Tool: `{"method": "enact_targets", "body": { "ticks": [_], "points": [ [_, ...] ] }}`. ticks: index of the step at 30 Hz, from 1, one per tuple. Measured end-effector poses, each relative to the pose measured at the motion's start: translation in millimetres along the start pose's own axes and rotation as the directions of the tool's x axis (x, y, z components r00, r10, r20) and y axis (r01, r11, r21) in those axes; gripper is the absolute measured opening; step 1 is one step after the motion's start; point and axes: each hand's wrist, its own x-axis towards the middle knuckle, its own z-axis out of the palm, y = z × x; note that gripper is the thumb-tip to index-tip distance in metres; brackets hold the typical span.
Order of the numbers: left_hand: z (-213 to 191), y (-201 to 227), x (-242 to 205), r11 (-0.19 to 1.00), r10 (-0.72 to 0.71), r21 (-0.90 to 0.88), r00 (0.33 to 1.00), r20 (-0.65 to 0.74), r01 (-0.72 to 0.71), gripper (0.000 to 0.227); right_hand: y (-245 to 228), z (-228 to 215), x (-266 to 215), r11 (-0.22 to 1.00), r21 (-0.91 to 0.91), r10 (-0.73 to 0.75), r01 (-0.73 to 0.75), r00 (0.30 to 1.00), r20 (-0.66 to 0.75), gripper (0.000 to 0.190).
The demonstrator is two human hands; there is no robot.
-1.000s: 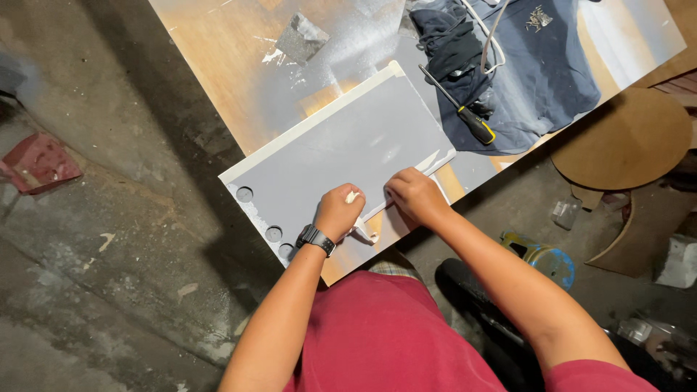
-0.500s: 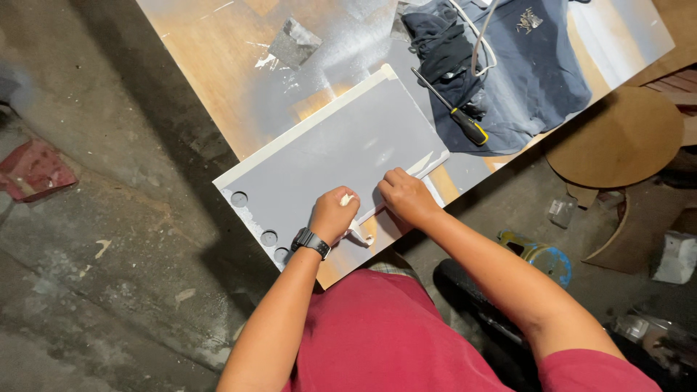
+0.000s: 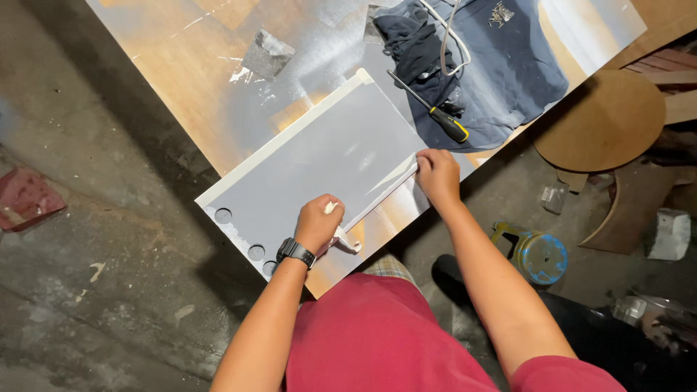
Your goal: The person applies masking tape to the edges of a rectangular panel, pressing it down and peeling it back to create a border.
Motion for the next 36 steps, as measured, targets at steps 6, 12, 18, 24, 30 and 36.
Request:
{"method": "enact_targets", "body": {
  "ticks": [6, 12, 18, 24, 30, 36],
  "points": [
    [1, -2, 0, 1.000, -0.004, -0.023, 1.000, 0.000, 0.004, 0.024, -21, -32, -9, 0.713, -0.242, -0.664, 0.658, 0.745, 0.070, 0.010],
    [4, -2, 1, 1.000, -0.002, -0.024, 1.000, -0.022, 0.002, 0.023, -10, -45, 28, 0.238, -0.389, -0.864, 0.890, 0.377, 0.334, 0.007],
    [10, -6, 0, 0.998, -0.022, -0.063, 0.996, -0.086, 0.016, 0.022, -16, -47, 62, -0.153, -0.328, -0.909, 0.932, -0.003, 0.416, 0.012],
    [16, -3, -8, 0.999, -0.040, -0.021, 0.978, -0.203, 0.037, 0.027, -35, -51, 90, -0.358, -0.122, -0.829, 0.926, -0.256, 0.497, 0.008],
    [47, -7, -4, 0.995, -0.054, -0.102, 0.925, -0.376, 0.017, 0.028, -40, -40, 111, -0.496, -0.001, -0.773, 0.868, -0.440, 0.457, 0.018],
    [94, -41, 37, 0.987, -0.047, -0.157, 0.866, -0.498, -0.037, 0.026, -37, -25, 119, -0.536, 0.022, -0.765, 0.844, -0.496, 0.411, 0.019]
  ]
}}
